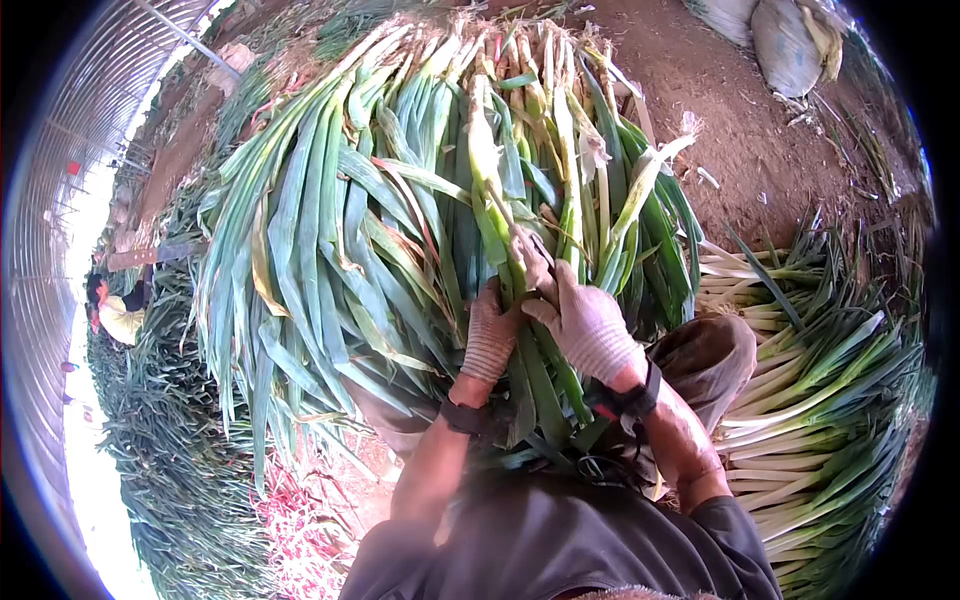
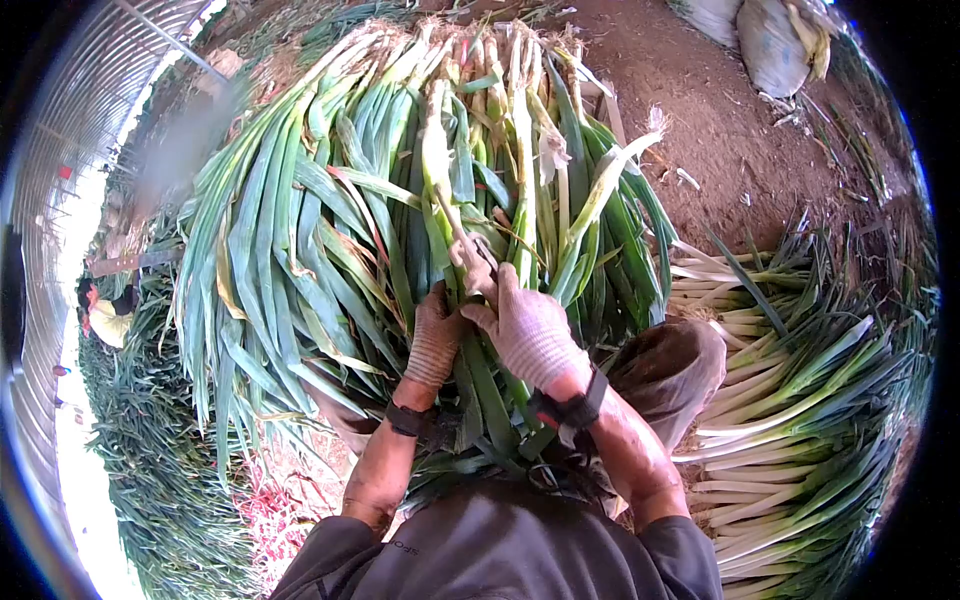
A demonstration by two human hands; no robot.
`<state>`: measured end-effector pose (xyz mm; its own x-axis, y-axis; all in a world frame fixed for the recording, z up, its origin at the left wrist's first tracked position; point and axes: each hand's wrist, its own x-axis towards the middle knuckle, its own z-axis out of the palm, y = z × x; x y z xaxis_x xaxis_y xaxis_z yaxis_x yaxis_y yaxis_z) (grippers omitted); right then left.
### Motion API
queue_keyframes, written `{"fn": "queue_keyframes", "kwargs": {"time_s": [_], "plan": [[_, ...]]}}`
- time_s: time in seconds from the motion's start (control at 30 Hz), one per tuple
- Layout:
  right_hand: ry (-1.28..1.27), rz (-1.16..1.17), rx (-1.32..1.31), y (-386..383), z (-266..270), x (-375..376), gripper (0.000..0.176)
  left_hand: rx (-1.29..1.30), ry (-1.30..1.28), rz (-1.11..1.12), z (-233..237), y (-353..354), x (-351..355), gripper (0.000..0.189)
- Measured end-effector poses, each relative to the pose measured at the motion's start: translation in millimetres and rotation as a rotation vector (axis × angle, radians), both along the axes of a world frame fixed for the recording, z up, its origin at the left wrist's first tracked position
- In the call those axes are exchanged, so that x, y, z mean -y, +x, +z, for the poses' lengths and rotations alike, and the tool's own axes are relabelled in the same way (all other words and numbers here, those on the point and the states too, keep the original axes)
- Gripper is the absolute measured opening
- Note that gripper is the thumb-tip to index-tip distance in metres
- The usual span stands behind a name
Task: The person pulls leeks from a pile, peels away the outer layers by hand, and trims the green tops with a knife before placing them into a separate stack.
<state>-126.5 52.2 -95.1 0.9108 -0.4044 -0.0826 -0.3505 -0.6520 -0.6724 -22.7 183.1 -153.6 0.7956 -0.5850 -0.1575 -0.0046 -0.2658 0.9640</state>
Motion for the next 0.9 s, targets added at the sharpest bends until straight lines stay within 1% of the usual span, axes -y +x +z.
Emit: {"fn": "queue_keyframes", "kwargs": {"time_s": [0.17,0.23,0.27,0.33,0.43,0.47,0.57,0.6,0.63,0.7,0.73,0.83,0.9], "plan": [[-0.055,-0.027,0.083,51,-7,26,0.051,0.032,0.048,-0.017,15,-2,0,0.041],[-0.065,-0.019,0.106,70,-12,38,0.049,-0.008,0.018,-0.019,11,-1,0,0.041],[-0.046,-0.014,0.083,80,-10,42,0.050,-0.030,0.004,-0.019,11,-1,0,0.042],[-0.085,-0.023,0.056,94,-9,49,0.052,-0.049,-0.011,-0.016,11,-3,-1,0.041],[-0.093,-0.056,0.116,118,-14,58,0.052,-0.094,-0.048,-0.015,8,-3,-2,0.040],[-0.058,-0.066,0.105,124,-12,61,0.053,-0.115,-0.062,-0.015,12,-2,-1,0.039],[-0.056,-0.075,0.102,147,-9,73,0.054,-0.086,0.011,-0.044,24,-1,-2,0.038],[-0.073,-0.115,0.044,157,-13,78,0.053,-0.078,-0.015,-0.045,19,0,-2,0.038],[-0.076,-0.109,0.030,167,-16,85,0.052,-0.070,-0.042,-0.047,9,0,-2,0.038],[-0.081,-0.099,-0.002,181,-13,95,0.050,-0.080,-0.075,-0.043,7,0,-1,0.037],[-0.079,-0.058,0.071,185,-13,99,0.045,-0.097,-0.082,-0.038,6,-2,-1,0.038],[-0.052,0.013,0.176,188,-14,107,0.041,-0.102,-0.057,-0.040,5,-1,-2,0.037],[-0.046,0.044,0.121,174,-11,106,0.040,-0.072,-0.026,-0.036,9,-1,-4,0.036]]}}
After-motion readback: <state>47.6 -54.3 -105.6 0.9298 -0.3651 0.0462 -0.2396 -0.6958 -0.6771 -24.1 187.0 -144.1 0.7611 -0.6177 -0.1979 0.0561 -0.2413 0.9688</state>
